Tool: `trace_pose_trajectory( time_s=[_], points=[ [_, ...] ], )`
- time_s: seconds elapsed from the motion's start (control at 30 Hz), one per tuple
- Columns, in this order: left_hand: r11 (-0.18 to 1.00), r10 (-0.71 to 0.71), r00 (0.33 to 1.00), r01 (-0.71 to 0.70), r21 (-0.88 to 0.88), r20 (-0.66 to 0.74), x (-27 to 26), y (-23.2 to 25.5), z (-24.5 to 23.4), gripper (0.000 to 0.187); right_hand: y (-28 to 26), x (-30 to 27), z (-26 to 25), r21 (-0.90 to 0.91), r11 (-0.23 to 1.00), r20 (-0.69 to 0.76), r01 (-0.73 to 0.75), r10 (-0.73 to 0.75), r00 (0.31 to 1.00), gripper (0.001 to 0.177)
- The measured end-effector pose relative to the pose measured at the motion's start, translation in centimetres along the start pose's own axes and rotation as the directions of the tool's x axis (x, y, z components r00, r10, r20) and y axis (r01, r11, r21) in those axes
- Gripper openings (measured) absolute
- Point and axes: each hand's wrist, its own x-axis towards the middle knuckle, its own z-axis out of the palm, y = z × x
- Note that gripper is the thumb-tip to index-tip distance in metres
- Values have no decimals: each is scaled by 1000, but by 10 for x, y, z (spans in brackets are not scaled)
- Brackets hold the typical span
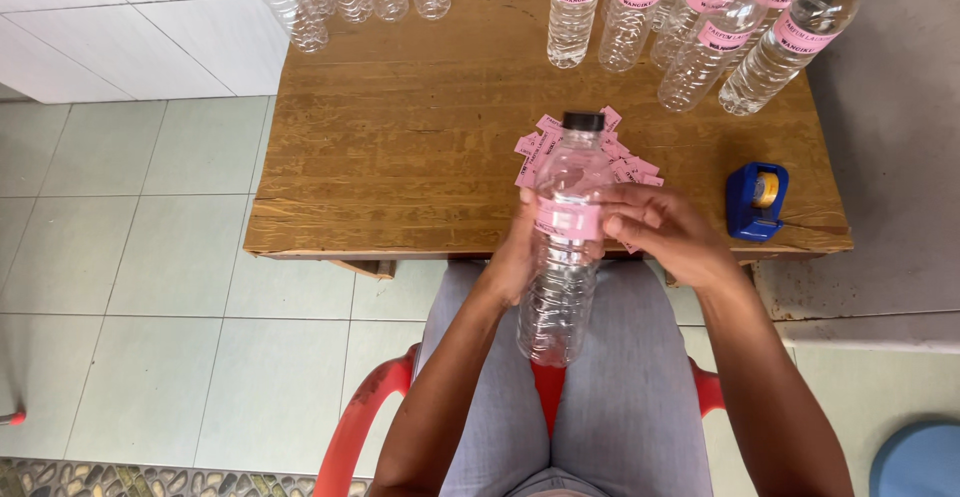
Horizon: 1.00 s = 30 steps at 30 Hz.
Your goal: The person picks up a pink label, applies tape to the back using a dispenser, and then carefully sticks the label onto the center of a clear plastic bottle.
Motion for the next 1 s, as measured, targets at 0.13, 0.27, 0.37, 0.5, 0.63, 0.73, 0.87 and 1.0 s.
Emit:
trace_pose_trajectory(
  time_s=[0.13,0.27,0.37,0.5,0.63,0.73,0.87,1.0],
  points=[
    [988,128,990,-132,85,57,4,-13,-4,69,-32,-1,30,-147,989,-36,-35,30,999,48],
    [992,83,995,-87,91,49,11,-11,-6,69,-27,-2,28,-7,1000,-59,2,-3,998,34],
    [993,-33,999,32,118,13,21,-23,-10,69,-42,-2,29,-36,999,-8,-9,9,1000,28],
    [984,-134,990,128,125,37,7,-3,-5,77,-19,4,-2,-203,977,45,-62,73,996,39],
    [968,235,965,-243,61,119,39,-67,-19,57,-15,7,14,-119,993,-58,-15,8,998,31],
    [954,299,939,-298,-26,169,44,-77,-29,64,7,10,0,-117,993,-90,12,-22,996,29],
    [970,240,947,-227,-83,212,37,-66,-30,60,29,11,-18,-134,990,-20,-51,49,999,29],
    [969,229,958,-209,-128,171,31,-62,-23,59,53,10,-30,-2,995,28,-99,99,995,44]
  ],
)
